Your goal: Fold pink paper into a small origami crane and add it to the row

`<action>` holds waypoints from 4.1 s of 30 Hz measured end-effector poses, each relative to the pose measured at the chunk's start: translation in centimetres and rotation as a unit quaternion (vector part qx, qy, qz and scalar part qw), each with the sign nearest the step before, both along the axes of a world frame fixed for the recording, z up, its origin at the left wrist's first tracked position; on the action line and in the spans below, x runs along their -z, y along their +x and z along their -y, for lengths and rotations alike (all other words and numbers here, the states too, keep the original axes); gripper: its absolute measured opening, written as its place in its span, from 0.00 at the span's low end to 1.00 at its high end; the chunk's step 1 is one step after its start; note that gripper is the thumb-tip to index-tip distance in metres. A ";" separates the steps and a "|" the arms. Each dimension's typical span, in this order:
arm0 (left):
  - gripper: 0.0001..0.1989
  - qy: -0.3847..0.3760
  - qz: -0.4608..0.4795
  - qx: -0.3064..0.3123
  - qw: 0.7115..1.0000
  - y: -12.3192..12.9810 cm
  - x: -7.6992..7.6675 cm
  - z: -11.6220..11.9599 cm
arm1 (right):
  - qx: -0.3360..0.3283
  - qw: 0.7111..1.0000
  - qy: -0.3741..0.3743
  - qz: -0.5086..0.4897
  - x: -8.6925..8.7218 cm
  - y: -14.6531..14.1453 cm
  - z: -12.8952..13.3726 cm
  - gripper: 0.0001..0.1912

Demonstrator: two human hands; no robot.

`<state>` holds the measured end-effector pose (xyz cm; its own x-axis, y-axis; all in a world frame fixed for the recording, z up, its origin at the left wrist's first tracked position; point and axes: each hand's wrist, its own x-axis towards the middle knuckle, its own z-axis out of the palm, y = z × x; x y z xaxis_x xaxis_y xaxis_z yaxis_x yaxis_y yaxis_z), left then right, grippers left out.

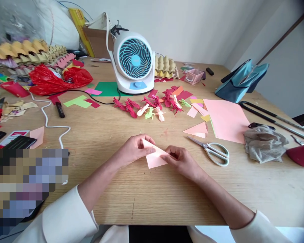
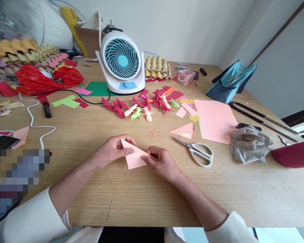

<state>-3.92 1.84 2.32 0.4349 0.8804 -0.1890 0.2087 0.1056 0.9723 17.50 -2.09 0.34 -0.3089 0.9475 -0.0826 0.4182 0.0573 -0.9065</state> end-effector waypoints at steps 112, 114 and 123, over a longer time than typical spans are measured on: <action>0.16 0.017 0.100 -0.143 0.984 -0.7 3.0 -1.2 | 0.036 0.890 0.439 0.117 -0.1 3.2 -0.5 0.11; 0.16 0.016 0.096 -0.144 0.985 -0.8 2.9 -1.2 | 0.099 0.884 0.434 0.144 -0.2 4.8 -1.4 0.09; 0.16 0.028 0.077 -0.177 0.981 -0.6 2.2 -1.2 | 0.247 0.849 0.347 0.312 1.7 11.1 -4.2 0.12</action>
<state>-4.57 2.99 0.15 0.1202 0.9884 -0.0926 0.0185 0.0911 0.9957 28.65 2.08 -1.38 0.0389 0.8358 0.5476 0.9335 0.1652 -0.3183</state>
